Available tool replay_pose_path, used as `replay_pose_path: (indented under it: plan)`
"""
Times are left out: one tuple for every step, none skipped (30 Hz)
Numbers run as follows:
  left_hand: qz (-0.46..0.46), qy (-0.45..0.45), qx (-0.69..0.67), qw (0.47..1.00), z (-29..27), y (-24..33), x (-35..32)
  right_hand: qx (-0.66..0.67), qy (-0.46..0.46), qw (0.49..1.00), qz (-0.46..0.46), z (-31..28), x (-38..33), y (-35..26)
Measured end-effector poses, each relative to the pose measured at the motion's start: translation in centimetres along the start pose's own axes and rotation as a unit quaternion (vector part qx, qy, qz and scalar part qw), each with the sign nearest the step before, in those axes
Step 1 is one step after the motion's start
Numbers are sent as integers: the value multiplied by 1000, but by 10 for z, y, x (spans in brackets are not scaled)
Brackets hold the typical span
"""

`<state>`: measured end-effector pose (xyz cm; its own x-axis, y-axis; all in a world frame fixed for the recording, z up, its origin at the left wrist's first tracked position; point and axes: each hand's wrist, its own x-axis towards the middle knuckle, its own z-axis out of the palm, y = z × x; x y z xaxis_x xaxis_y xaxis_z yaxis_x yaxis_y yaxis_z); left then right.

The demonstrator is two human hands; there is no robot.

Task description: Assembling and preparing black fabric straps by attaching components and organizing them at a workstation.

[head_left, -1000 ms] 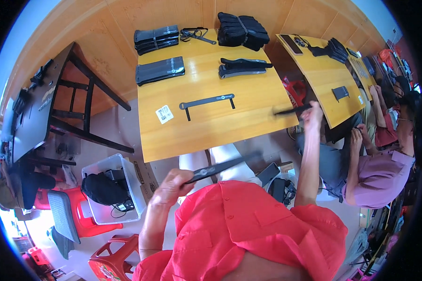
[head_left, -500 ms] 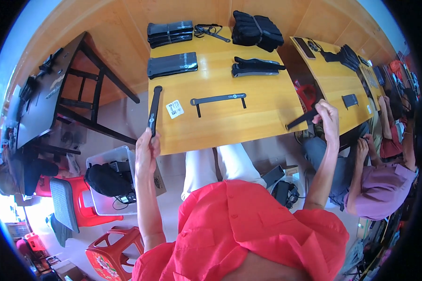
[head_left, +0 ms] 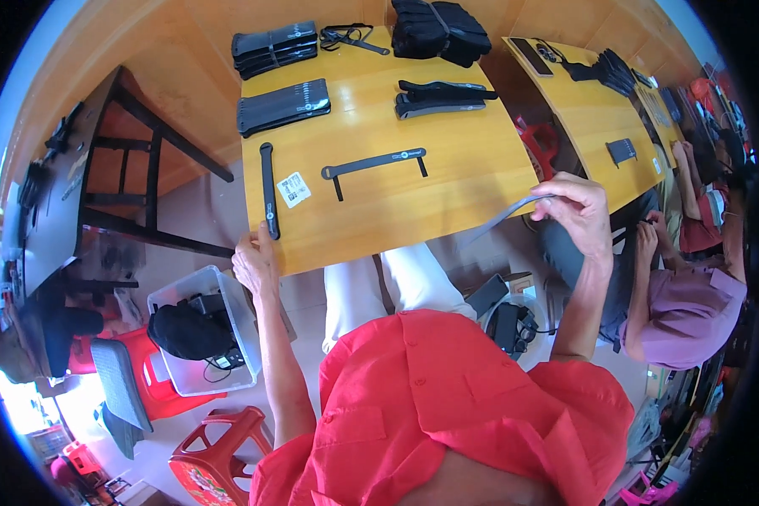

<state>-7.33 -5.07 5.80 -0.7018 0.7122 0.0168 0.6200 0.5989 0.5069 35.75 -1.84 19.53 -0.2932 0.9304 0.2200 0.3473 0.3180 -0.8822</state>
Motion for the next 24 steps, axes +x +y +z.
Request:
replay_pose_path:
  plan:
    - [1, 0, 1, 1000, -5, 9, -5, 30, -27, 999, -5, 6, 2, 0]
    - [35, -11, -93, 995, -8, 19, -11, 31, -58, 998, -1, 12, 5, -5]
    - [69, -22, -186, 980, -11, 31, -18, 26, -90, 995, -17, 20, 8, -8]
    - [125, -59, -270, 953, -16, 49, -30, 47, -120, 991, -23, 31, 11, -10]
    - [205, -107, -329, 916, -11, 61, -40, 69, -150, 986, -29, 45, 14, -11]
    - [281, -152, -384, 867, -8, 73, -50, 67, -180, 980, -54, 57, 18, -15]
    - [343, -198, -414, 820, -13, 95, -64, 66, -210, 972, -79, 69, 23, -19]
    - [403, -241, -441, 765, -16, 112, -76, 42, -241, 964, -99, 79, 28, -22]
    - [403, -238, -441, 766, -16, 115, -81, 98, -247, 958, -108, 88, 31, -24]
    - [326, -397, -460, 724, -10, 115, -85, 109, -220, 966, -87, 92, 33, -26]
    - [238, -543, -464, 658, -8, 115, -86, 120, -192, 972, -67, 93, 35, -28]
    - [238, -541, -465, 659, -12, 113, -82, 121, -194, 971, -67, 91, 36, -25]
    - [202, -546, -414, 699, -18, 110, -75, 120, -164, 979, 2, 86, 37, -17]
    - [166, -548, -361, 736, -23, 107, -68, 120, -132, 981, 72, 80, 37, -10]
    - [165, -550, -360, 735, -21, 102, -63, 120, -131, 981, 74, 78, 37, 0]
    - [168, -544, -365, 736, -18, 96, -58, 123, -120, 981, 91, 78, 36, 13]
    - [173, -539, -369, 737, -14, 90, -52, 126, -107, 980, 108, 79, 36, 22]
    - [187, -541, -342, 745, -11, 85, -45, 113, -90, 981, 126, 82, 37, 27]
    - [188, -543, -340, 744, -6, 79, -40, 114, -88, 981, 127, 84, 38, 37]
    - [179, -518, -337, 765, -1, 72, -35, 112, -70, 981, 140, 87, 40, 49]
    - [170, -493, -334, 785, 1, 68, -31, 109, -53, 981, 152, 89, 42, 58]
    - [170, -495, -333, 784, 1, 66, -27, 110, -52, 981, 154, 91, 44, 63]
    - [135, -469, -357, 796, 1, 65, -24, 129, -36, 975, 175, 92, 46, 68]
    - [99, -441, -381, 806, 2, 64, -21, 148, -20, 969, 196, 94, 48, 72]
